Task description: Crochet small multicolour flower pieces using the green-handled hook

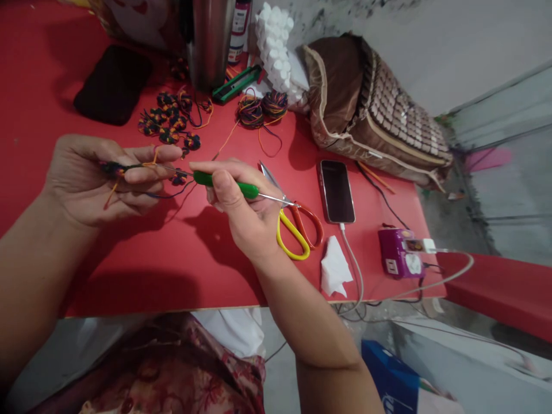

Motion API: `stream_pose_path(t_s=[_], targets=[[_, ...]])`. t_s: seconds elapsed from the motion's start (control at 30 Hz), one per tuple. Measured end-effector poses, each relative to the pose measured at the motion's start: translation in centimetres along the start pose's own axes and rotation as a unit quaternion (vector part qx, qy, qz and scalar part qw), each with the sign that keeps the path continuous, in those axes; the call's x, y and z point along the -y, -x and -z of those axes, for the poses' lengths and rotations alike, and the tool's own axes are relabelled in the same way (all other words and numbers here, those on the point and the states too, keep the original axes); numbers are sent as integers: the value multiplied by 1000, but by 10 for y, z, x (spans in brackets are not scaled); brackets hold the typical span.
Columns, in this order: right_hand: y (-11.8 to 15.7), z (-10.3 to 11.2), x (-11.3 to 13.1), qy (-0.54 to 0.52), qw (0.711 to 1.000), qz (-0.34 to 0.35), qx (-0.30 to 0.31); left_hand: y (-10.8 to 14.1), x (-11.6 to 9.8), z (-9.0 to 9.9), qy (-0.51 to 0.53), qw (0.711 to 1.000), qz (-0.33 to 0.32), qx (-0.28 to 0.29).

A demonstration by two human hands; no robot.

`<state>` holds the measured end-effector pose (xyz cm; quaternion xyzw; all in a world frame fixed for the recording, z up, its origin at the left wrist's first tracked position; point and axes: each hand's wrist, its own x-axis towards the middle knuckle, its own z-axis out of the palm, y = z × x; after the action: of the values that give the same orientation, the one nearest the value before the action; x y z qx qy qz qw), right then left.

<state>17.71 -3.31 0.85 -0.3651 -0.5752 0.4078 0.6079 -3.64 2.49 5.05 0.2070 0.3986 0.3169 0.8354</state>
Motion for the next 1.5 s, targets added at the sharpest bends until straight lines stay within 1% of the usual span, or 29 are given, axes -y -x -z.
stream_pose_path(t_s=[0.03,0.1,0.2,0.27,0.3,0.33,0.37,0.47,0.53,0.63,0.77,0.9,0.97,1.07,1.17,1.33,1.5], targets=[[-1,0,0,-29,999,15,-1,0,-1,0,-8,1000,11,2],[-5,-1,-1,-83,996,41,1,-1,-3,4,-16,999,18,29],[-8,-5,-2,-116,993,29,8,-1,1,8,-20,995,-11,93],[-9,-7,-4,-138,990,3,13,1,7,6,-31,992,-44,118],[-8,-8,-5,-145,989,-9,14,2,11,3,-38,991,-66,113],[-7,-9,-7,-149,989,-18,14,3,15,0,-29,990,-96,94],[-6,-10,-9,-148,989,-22,12,4,20,-3,-23,990,-113,80],[-4,-13,-15,-138,990,-10,-1,2,30,-10,-26,986,-161,37],[-5,-15,-16,-137,990,-8,-18,-1,33,-11,-31,981,-191,28],[-6,-15,-16,-145,989,-18,-31,-3,35,-10,-44,976,-212,30],[-8,-13,-17,-132,990,-22,-32,-1,34,-9,-52,973,-226,22],[-10,-12,-17,-114,991,-52,-46,-1,33,-10,-83,968,-236,5],[-11,-13,-16,-114,990,-66,-52,-2,33,-10,-74,969,-236,2],[-12,-13,-16,-117,990,-57,-46,-4,33,-10,-46,972,-231,10],[-10,-10,-20,-122,991,-45,-34,-4,33,-8,-63,974,-216,19],[-5,-8,-23,-107,993,-28,-26,-6,32,-2,-76,977,-193,57],[-3,-11,-20,-103,994,-16,-23,-9,35,3,-49,983,-169,43]])
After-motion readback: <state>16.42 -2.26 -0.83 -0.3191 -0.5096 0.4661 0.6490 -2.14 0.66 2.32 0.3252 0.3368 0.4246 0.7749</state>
